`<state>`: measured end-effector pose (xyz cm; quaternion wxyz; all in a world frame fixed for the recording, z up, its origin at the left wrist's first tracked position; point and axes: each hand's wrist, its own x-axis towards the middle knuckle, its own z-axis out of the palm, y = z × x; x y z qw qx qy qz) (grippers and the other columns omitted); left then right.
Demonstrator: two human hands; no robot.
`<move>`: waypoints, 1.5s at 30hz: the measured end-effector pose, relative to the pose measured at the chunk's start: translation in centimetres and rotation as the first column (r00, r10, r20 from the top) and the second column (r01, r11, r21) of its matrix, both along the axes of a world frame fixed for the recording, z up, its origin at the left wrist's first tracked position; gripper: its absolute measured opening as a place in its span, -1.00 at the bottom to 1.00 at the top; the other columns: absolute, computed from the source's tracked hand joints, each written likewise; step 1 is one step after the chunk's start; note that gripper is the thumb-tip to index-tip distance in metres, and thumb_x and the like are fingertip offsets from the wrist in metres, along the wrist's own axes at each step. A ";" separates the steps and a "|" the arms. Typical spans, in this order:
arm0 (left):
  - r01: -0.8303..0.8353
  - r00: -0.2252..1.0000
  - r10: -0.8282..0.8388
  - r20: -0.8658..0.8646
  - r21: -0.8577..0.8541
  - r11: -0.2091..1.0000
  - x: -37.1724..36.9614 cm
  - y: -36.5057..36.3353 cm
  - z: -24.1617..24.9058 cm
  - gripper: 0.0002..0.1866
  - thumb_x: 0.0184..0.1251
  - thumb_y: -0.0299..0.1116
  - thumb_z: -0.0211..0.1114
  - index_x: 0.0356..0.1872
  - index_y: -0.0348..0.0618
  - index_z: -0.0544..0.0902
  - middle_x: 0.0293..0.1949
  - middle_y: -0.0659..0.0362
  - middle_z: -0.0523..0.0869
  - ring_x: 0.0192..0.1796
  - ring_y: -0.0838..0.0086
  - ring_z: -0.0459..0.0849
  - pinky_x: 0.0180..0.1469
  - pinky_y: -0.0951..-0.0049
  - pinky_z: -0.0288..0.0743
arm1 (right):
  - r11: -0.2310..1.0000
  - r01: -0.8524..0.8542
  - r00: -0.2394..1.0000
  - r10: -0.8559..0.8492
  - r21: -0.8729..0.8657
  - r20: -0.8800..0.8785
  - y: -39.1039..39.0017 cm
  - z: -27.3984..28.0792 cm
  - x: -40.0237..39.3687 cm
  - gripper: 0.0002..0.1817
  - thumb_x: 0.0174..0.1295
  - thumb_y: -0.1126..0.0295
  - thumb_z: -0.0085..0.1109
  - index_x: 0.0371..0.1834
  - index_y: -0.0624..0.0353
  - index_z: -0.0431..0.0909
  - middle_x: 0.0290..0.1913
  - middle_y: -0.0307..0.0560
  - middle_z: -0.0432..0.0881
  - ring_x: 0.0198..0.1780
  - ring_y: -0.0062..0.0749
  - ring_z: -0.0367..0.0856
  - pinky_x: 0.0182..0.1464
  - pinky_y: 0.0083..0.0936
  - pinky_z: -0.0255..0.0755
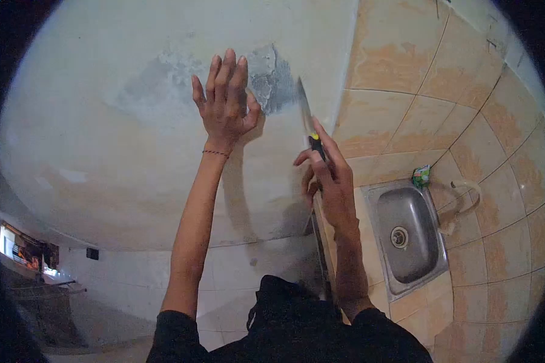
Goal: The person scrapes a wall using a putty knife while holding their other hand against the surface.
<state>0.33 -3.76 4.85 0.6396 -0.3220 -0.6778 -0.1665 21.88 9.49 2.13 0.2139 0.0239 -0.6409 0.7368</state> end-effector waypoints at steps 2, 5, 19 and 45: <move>-0.008 1.000 0.008 -0.004 -0.007 1.000 -0.1 0.0 0.0 -0.34 0.21 -0.15 0.05 0.42 0.08 0.49 0.47 0.22 0.45 0.55 0.36 0.31 0.66 0.02 -0.33 | 0.894 -0.300 0.954 0.285 -0.331 -0.095 0.5 0.1 -0.3 -0.32 0.53 0.25 -0.03 0.67 0.00 0.02 -0.30 -0.13 0.45 -0.68 -0.74 0.27 -0.75 -0.78 0.16; -0.004 1.000 0.004 -0.012 -0.005 1.000 -0.1 0.0 -0.1 -0.34 0.21 -0.14 0.05 0.41 0.06 0.50 0.47 0.21 0.45 0.55 0.34 0.31 0.66 0.02 -0.33 | 0.489 -0.607 0.787 0.478 -0.627 -0.389 0.4 -0.6 -1.5 -0.23 0.52 0.25 -0.02 0.70 -0.09 -0.18 -0.38 -0.17 0.34 -0.74 -0.74 0.11 -0.80 -0.80 0.01; 0.013 1.000 -0.014 -0.020 -0.029 0.999 -0.1 0.2 -0.1 -0.37 0.35 -0.15 -0.01 0.45 -0.04 0.44 0.48 0.10 0.43 0.56 0.21 0.29 0.63 0.03 -0.37 | 0.270 -0.682 0.701 0.504 -0.679 -0.504 0.9 0.2 -3.8 -0.27 0.55 0.20 -0.04 0.70 -0.19 -0.14 -0.42 -0.25 0.26 -0.69 -0.72 0.10 -0.81 -0.79 -0.02; 0.023 1.000 -0.023 -0.018 0.001 1.000 -0.5 0.2 -0.3 -0.36 0.25 -0.13 0.04 0.42 0.06 0.48 0.48 0.19 0.44 0.56 0.30 0.29 0.65 0.01 -0.36 | 0.148 -0.652 0.706 0.476 -0.744 -0.524 0.4 1.8 -3.2 -0.35 0.58 0.25 -0.13 0.69 -0.20 -0.06 -0.38 -0.24 0.26 -0.67 -0.73 0.08 -0.79 -0.81 -0.01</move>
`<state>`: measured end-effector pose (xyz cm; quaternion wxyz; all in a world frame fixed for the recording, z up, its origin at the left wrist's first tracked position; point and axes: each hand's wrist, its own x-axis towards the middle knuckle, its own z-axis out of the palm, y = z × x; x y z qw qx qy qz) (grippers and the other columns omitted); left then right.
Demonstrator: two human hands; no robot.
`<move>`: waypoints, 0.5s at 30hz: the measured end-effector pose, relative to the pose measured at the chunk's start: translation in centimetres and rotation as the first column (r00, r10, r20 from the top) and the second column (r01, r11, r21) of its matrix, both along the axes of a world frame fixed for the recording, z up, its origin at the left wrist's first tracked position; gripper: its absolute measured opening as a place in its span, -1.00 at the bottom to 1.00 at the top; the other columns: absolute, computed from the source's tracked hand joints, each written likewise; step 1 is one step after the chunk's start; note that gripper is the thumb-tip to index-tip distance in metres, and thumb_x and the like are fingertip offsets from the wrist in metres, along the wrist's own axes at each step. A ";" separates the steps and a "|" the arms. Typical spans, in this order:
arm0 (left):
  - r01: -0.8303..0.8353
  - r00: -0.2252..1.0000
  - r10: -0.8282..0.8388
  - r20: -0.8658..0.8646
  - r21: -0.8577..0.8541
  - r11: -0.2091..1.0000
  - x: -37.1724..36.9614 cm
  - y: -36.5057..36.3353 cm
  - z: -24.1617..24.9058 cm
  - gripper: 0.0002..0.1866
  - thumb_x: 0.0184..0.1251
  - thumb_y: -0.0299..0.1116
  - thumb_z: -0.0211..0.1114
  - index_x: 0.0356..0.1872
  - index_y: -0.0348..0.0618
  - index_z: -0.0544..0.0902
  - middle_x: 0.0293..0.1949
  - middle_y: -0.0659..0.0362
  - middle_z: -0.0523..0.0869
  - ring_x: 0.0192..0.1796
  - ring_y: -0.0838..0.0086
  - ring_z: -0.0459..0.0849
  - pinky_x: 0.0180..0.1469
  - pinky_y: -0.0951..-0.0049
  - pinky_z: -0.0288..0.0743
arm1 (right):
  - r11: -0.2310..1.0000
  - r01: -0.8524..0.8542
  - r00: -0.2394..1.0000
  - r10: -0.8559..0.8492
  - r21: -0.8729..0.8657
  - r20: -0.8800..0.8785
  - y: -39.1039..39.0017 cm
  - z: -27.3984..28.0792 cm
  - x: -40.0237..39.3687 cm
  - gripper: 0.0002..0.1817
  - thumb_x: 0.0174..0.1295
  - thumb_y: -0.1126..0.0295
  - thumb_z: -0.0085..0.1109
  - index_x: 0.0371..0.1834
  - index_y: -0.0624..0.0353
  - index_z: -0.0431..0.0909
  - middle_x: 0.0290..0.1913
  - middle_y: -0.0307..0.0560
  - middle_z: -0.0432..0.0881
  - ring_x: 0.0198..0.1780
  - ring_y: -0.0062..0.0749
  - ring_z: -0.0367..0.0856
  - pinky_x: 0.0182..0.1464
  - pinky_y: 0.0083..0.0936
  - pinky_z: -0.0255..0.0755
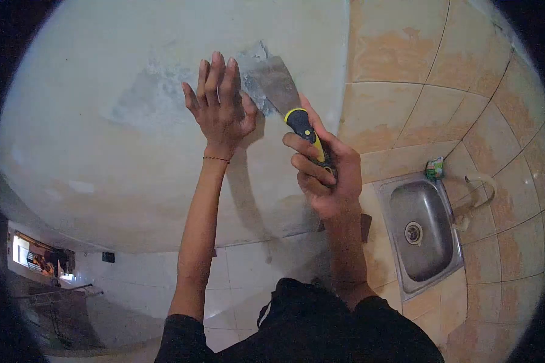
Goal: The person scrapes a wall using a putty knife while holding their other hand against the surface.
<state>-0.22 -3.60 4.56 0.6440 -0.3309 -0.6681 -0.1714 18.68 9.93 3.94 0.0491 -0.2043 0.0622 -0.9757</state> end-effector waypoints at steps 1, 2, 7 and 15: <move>-0.003 1.000 0.003 -0.006 0.002 1.000 0.0 0.0 0.2 -0.36 0.26 -0.13 0.03 0.42 0.06 0.48 0.48 0.19 0.44 0.56 0.30 0.29 0.65 0.01 -0.36 | 1.000 0.006 1.000 -0.006 0.005 0.013 0.0 0.3 0.1 -0.34 0.58 0.25 -0.12 0.69 -0.20 -0.06 -0.38 -0.24 0.26 -0.67 -0.72 0.08 -0.79 -0.81 -0.01; -0.004 1.000 0.004 -0.006 0.002 1.000 0.1 0.0 0.3 -0.36 0.27 -0.12 0.03 0.42 0.06 0.48 0.48 0.19 0.44 0.56 0.30 0.28 0.66 0.01 -0.36 | 1.000 0.013 0.999 -0.013 0.006 0.030 0.0 0.4 0.3 -0.34 0.57 0.25 -0.11 0.69 -0.20 -0.06 -0.38 -0.24 0.26 -0.67 -0.72 0.08 -0.79 -0.80 -0.01; -0.004 1.000 0.004 0.005 -0.005 1.000 0.1 0.0 0.2 -0.35 0.27 -0.10 0.02 0.43 0.06 0.47 0.49 0.19 0.43 0.57 0.30 0.28 0.65 0.01 -0.36 | 1.000 0.013 1.000 -0.013 0.007 0.017 0.0 -0.2 0.2 -0.35 0.58 0.25 -0.12 0.69 -0.20 -0.06 -0.38 -0.24 0.25 -0.66 -0.72 0.07 -0.79 -0.80 -0.02; -0.006 1.000 0.006 0.001 -0.002 1.000 0.0 0.0 0.0 -0.36 0.28 -0.11 0.02 0.43 0.05 0.47 0.49 0.19 0.43 0.57 0.30 0.27 0.65 0.00 -0.37 | 1.000 -0.015 1.000 0.015 -0.003 0.013 0.4 -0.1 0.0 -0.38 0.60 0.28 -0.17 0.68 -0.20 -0.04 -0.39 -0.24 0.23 -0.66 -0.73 0.06 -0.79 -0.82 -0.03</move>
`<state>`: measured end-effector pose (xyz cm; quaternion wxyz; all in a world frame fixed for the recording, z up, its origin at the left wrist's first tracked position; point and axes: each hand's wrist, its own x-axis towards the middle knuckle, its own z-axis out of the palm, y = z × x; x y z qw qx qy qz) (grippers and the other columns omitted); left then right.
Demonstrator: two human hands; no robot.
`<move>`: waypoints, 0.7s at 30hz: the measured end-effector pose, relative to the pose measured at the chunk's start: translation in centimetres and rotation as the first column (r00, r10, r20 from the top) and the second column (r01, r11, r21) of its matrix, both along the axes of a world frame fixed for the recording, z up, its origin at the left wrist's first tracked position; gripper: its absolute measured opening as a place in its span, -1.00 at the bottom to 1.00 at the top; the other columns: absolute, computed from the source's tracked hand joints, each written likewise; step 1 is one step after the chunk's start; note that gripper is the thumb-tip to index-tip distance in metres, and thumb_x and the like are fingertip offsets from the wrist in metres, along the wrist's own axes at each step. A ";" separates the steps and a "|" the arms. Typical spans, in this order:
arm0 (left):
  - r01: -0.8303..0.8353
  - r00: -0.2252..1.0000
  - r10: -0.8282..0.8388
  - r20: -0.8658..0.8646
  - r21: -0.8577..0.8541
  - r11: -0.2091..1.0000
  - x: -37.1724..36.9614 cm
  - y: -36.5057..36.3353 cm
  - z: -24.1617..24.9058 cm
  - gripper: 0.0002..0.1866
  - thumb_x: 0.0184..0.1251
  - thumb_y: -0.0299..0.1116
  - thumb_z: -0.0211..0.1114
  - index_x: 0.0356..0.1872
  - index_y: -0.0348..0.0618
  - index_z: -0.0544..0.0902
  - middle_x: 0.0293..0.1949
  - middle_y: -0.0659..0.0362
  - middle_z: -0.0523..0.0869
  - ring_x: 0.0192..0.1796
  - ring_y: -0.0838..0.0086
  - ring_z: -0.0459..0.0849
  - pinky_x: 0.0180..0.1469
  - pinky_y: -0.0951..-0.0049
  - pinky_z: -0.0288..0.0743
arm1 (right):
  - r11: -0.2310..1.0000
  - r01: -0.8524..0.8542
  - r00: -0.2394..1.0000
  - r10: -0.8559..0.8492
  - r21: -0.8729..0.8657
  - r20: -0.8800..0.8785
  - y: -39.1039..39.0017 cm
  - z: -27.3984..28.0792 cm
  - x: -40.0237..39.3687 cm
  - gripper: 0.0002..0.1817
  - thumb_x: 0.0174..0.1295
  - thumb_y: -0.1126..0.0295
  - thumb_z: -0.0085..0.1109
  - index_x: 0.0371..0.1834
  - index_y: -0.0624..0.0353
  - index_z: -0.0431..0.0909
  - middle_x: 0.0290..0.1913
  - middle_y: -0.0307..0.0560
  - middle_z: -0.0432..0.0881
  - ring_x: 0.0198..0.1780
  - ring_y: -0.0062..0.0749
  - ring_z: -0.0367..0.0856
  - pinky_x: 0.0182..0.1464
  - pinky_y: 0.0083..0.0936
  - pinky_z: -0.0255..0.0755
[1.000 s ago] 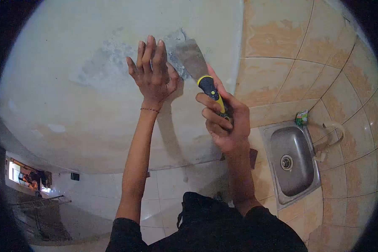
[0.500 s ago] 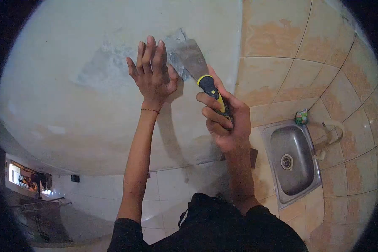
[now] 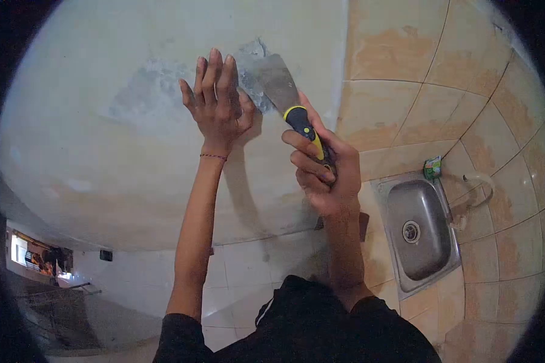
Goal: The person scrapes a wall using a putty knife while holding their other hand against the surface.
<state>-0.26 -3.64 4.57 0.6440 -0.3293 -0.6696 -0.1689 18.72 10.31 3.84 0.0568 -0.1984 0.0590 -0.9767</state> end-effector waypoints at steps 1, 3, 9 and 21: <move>-0.004 1.000 0.004 0.001 0.002 1.000 0.0 0.1 0.0 -0.36 0.27 -0.12 0.02 0.43 0.05 0.48 0.49 0.19 0.43 0.57 0.30 0.27 0.65 0.00 -0.37 | 1.000 -0.004 1.000 0.004 -0.004 0.005 0.0 0.1 0.1 -0.38 0.60 0.28 -0.17 0.68 -0.20 -0.03 -0.39 -0.24 0.23 -0.66 -0.73 0.06 -0.79 -0.82 -0.03; -0.007 1.000 0.007 0.004 0.001 1.000 0.1 0.1 0.1 -0.35 0.26 -0.13 0.03 0.43 0.06 0.48 0.49 0.20 0.43 0.57 0.31 0.27 0.65 0.01 -0.37 | 1.000 0.000 1.000 0.000 -0.004 0.013 0.0 -0.1 0.3 -0.39 0.60 0.28 -0.17 0.67 -0.21 -0.03 -0.39 -0.24 0.23 -0.66 -0.73 0.06 -0.79 -0.83 -0.04; -0.004 1.000 0.004 -0.003 0.004 1.000 0.1 0.1 0.2 -0.36 0.27 -0.13 0.02 0.42 0.06 0.48 0.49 0.20 0.43 0.57 0.31 0.28 0.66 0.02 -0.37 | 1.000 -0.020 1.000 0.020 0.008 0.000 0.4 -0.1 0.1 -0.40 0.60 0.25 -0.17 0.67 -0.21 -0.01 -0.38 -0.24 0.23 -0.67 -0.74 0.05 -0.79 -0.83 -0.05; 0.005 1.000 -0.005 0.004 -0.001 1.000 0.1 0.1 0.0 -0.35 0.26 -0.12 0.05 0.43 0.07 0.48 0.50 0.19 0.42 0.57 0.32 0.27 0.65 0.03 -0.36 | 0.998 -0.057 0.998 0.057 -0.040 0.004 0.6 0.0 0.2 -0.43 0.64 0.25 -0.24 0.67 -0.23 -0.02 -0.37 -0.24 0.22 -0.67 -0.75 0.06 -0.80 -0.81 -0.03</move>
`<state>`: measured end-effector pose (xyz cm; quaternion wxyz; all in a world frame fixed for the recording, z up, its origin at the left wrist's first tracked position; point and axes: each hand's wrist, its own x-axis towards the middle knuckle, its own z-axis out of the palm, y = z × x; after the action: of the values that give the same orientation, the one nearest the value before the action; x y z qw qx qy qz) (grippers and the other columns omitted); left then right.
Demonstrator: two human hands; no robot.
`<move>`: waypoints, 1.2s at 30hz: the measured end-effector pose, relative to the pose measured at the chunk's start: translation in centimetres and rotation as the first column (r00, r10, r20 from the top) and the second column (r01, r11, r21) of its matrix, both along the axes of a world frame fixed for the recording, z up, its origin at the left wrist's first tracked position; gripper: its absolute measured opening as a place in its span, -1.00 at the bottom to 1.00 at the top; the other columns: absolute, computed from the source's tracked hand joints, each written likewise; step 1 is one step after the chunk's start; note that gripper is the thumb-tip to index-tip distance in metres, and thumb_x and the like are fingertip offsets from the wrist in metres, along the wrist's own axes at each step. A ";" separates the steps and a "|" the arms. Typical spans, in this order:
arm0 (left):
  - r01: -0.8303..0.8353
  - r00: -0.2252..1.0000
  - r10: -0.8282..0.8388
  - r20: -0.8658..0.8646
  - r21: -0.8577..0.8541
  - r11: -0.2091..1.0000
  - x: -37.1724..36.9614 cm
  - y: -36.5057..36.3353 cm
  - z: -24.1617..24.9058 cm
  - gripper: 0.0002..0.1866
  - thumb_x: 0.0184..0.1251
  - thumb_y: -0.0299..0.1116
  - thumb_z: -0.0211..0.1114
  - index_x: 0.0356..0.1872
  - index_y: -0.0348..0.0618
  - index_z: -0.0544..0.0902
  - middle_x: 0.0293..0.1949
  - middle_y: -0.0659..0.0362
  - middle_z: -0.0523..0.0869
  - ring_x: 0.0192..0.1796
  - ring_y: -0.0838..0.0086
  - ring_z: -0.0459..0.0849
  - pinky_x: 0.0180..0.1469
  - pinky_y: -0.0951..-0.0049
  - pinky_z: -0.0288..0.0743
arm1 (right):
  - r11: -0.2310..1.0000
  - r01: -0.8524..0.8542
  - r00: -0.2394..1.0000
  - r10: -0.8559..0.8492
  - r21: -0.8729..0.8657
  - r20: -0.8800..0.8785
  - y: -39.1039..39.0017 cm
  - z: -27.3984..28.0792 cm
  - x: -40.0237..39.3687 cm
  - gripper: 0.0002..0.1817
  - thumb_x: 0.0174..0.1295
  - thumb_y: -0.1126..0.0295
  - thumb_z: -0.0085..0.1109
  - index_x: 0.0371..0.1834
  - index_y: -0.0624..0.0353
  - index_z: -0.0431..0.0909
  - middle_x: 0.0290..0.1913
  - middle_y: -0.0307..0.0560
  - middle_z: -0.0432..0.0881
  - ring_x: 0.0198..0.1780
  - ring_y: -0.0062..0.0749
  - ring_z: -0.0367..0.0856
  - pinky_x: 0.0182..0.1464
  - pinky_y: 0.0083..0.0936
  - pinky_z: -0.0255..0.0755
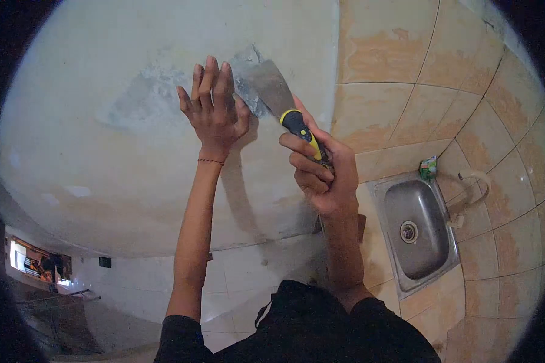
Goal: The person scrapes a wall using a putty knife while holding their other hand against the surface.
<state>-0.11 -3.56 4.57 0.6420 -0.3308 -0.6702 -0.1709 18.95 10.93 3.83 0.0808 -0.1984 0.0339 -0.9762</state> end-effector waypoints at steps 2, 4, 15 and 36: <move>0.010 1.000 -0.010 0.006 -0.001 1.000 0.1 0.0 0.1 -0.35 0.25 -0.13 0.06 0.42 0.07 0.48 0.49 0.19 0.42 0.57 0.32 0.28 0.65 0.02 -0.36 | 1.000 -0.016 1.000 0.016 -0.004 -0.013 0.2 0.2 0.0 -0.44 0.64 0.24 -0.25 0.67 -0.23 -0.01 -0.37 -0.24 0.21 -0.67 -0.75 0.07 -0.80 -0.81 -0.02; 0.011 1.000 -0.011 0.008 -0.004 1.000 0.3 -0.1 -0.1 -0.35 0.24 -0.14 0.07 0.42 0.07 0.48 0.49 0.18 0.42 0.57 0.32 0.28 0.65 0.02 -0.35 | 1.000 -0.010 1.000 0.010 -0.008 0.013 -0.1 -0.1 0.3 -0.45 0.65 0.24 -0.26 0.66 -0.22 0.00 -0.37 -0.24 0.21 -0.67 -0.75 0.07 -0.80 -0.81 -0.02; 0.022 1.000 -0.022 0.004 -0.009 1.000 0.6 0.0 0.1 -0.37 0.30 -0.20 0.06 0.45 0.02 0.45 0.48 0.14 0.43 0.57 0.26 0.28 0.64 0.02 -0.35 | 1.000 0.016 1.000 -0.016 -0.001 0.011 -0.3 0.3 0.1 -0.45 0.64 0.25 -0.25 0.66 -0.21 0.01 -0.37 -0.24 0.22 -0.67 -0.75 0.06 -0.81 -0.83 -0.02; -0.005 1.000 0.005 0.014 0.000 1.000 0.3 0.1 0.0 -0.35 0.24 -0.16 0.06 0.43 0.10 0.47 0.49 0.20 0.43 0.57 0.33 0.27 0.66 0.02 -0.39 | 0.999 -0.026 0.999 0.027 -0.033 0.021 -0.1 0.3 0.3 -0.46 0.65 0.23 -0.28 0.66 -0.23 0.02 -0.37 -0.25 0.20 -0.68 -0.75 0.03 -0.81 -0.83 -0.02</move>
<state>0.21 -3.43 4.59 0.6378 -0.3278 -0.6755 -0.1716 19.28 10.87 4.14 0.0908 -0.1896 0.0143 -0.9775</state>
